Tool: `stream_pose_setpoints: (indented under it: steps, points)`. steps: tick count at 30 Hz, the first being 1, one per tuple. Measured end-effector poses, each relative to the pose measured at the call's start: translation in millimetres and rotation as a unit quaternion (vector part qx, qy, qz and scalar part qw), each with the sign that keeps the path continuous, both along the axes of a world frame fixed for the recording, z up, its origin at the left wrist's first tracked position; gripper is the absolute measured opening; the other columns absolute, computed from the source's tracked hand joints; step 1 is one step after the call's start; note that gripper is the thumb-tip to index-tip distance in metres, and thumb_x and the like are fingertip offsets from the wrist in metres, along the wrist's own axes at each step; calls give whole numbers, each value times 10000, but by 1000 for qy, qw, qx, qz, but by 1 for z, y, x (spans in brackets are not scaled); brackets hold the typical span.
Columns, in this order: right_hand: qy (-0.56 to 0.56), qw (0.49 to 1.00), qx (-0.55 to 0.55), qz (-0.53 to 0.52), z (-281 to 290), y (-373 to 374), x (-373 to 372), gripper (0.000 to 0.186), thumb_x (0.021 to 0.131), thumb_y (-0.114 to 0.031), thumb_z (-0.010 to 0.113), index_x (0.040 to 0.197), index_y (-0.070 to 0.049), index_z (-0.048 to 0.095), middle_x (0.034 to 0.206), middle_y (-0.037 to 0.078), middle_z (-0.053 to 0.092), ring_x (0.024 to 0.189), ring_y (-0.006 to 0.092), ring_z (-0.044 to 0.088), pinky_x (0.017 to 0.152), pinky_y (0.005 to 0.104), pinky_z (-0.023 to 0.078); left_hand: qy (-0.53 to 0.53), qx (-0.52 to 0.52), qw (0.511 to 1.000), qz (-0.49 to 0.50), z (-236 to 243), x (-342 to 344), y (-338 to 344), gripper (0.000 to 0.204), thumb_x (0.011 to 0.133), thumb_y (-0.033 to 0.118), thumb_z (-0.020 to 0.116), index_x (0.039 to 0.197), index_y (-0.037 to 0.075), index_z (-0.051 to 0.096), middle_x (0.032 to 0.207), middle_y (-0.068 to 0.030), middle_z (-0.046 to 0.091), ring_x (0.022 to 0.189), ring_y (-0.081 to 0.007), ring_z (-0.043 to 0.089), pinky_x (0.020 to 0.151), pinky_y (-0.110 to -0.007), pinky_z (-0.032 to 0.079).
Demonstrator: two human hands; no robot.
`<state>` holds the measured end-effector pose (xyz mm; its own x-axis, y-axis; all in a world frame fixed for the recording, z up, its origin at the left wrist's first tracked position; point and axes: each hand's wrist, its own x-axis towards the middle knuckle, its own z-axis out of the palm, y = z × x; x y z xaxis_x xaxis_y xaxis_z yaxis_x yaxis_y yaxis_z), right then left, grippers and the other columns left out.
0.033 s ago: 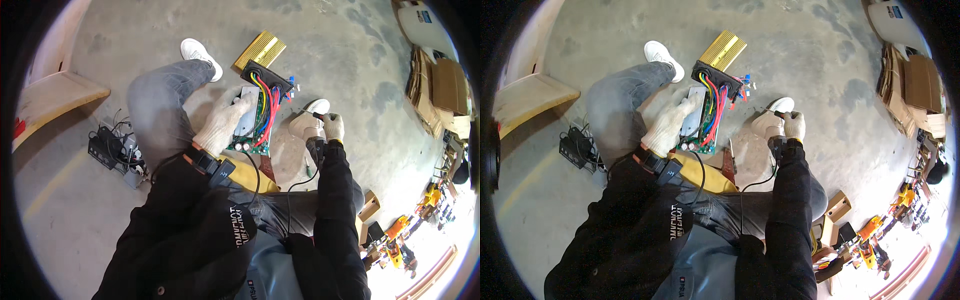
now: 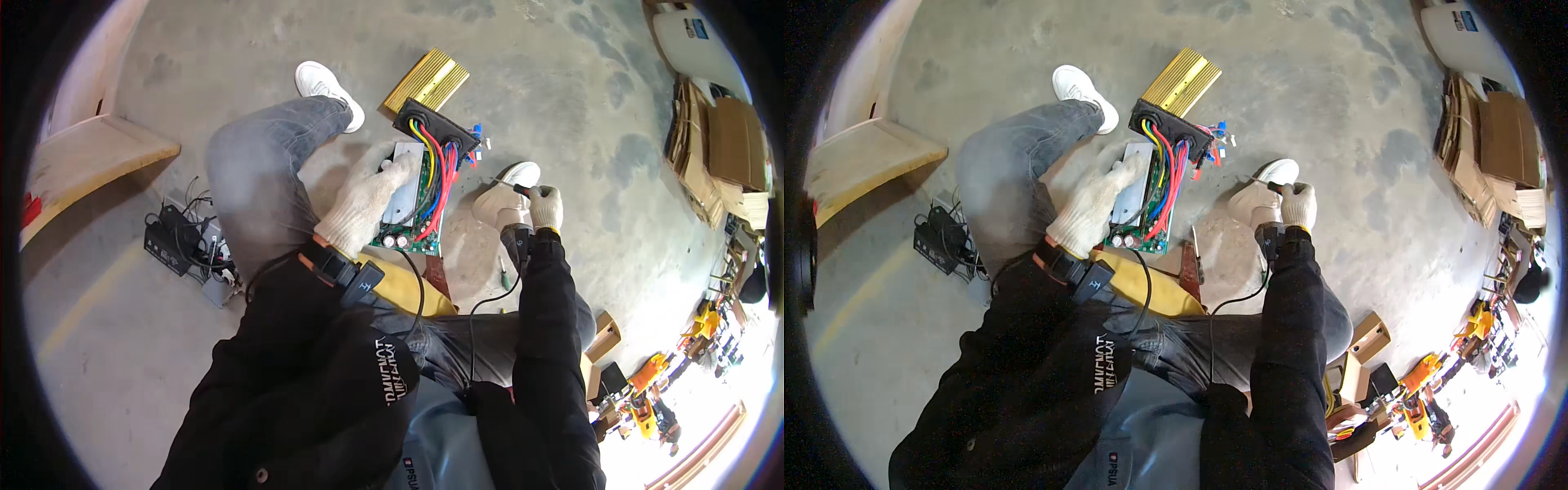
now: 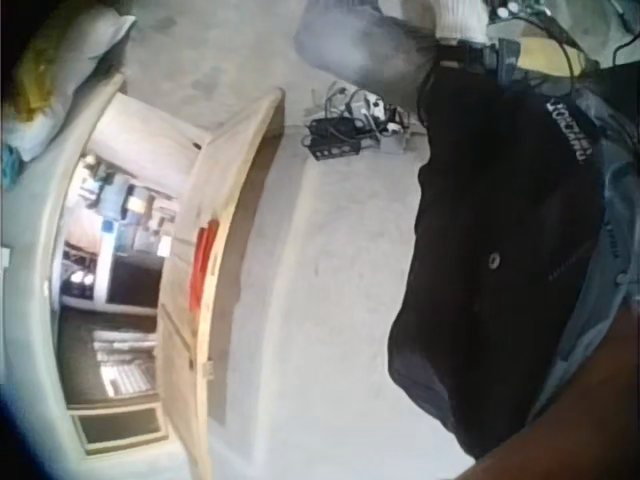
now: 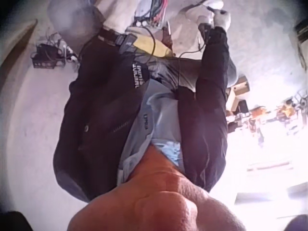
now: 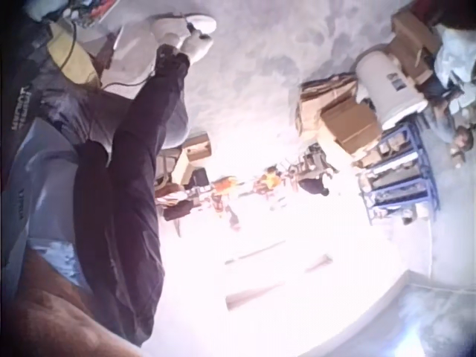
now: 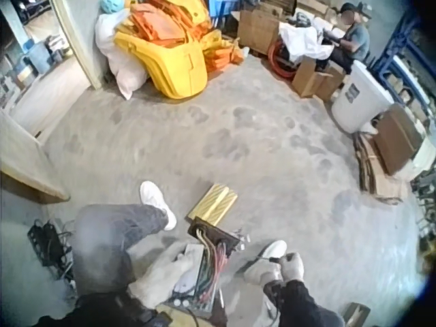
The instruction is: Repairing an electronic circuit board using a screwdriver while seated in a workshop.
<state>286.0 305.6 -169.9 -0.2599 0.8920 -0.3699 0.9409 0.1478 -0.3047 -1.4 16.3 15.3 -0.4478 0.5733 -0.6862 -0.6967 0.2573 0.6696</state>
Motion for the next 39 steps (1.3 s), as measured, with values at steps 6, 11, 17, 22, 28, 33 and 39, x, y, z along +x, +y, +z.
stream_pose_setpoints:
  steps: [6, 11, 17, 22, 28, 33, 39]
  points:
    - [-44, 999, -13, -24, 0, 2, -4, 440, 883, -352, 720, 1101, 30, 728, 1070, 289, 758, 1081, 443, 730, 963, 483, 558, 80, -72, 993, -51, 2, -2, 5, 393, 1055, 269, 666, 1355, 19, 622, 1085, -39, 681, 940, -114, 648, 830, -302, 564]
    - [-41, 999, 19, -28, 2, 18, 5, 506, 864, -392, 716, 1102, 55, 736, 950, 261, 764, 912, 369, 768, 848, 448, 591, 12, -31, 999, 13, -16, 3, 4, 385, 1050, 251, 675, 1357, 24, 626, 1100, -35, 693, 940, -116, 666, 816, -304, 572]
    - [278, 890, -215, -292, 53, -5, -9, 390, 997, -353, 616, 938, 19, 721, 752, 85, 673, 557, 181, 606, 530, 309, 514, 20, 0, 1000, 0, 0, -2, -2, 348, 1054, 210, 668, 1349, 28, 639, 1116, -51, 713, 941, -135, 701, 822, -317, 587]
    - [532, 687, -339, -361, 89, -10, -20, 427, 1079, -365, 660, 1195, 44, 624, 940, 122, 697, 723, 186, 663, 628, 296, 584, 34, 13, 999, 4, -6, 3, 7, 392, 1022, 219, 720, 1348, 17, 637, 1130, -78, 729, 947, -162, 716, 826, -325, 594]
    - [605, 624, -433, -239, 199, -88, -81, 265, 982, -86, 645, 1222, 21, 611, 1022, 115, 673, 881, 255, 678, 835, 383, 582, 58, 69, 996, -25, -18, 4, -1, 428, 1053, 276, 679, 1373, 5, 593, 1222, -98, 699, 1020, -169, 713, 896, -322, 592]
    - [487, 776, -390, -95, 224, -141, -85, 231, 965, -252, 737, 978, -49, 628, 813, 10, 607, 679, 129, 588, 677, 304, 512, 95, 96, 990, 40, -17, 4, 2, 444, 1043, 263, 702, 1370, 4, 551, 1175, -91, 690, 952, -199, 717, 847, -333, 603]
    - [485, 799, -337, -117, 230, -184, -91, 314, 1018, -361, 738, 1035, -68, 626, 811, 2, 647, 615, 87, 568, 549, 271, 473, 113, 108, 977, 148, 9, 11, 7, 423, 1021, 256, 737, 1337, 26, 575, 1135, -69, 685, 952, -183, 686, 820, -337, 579]
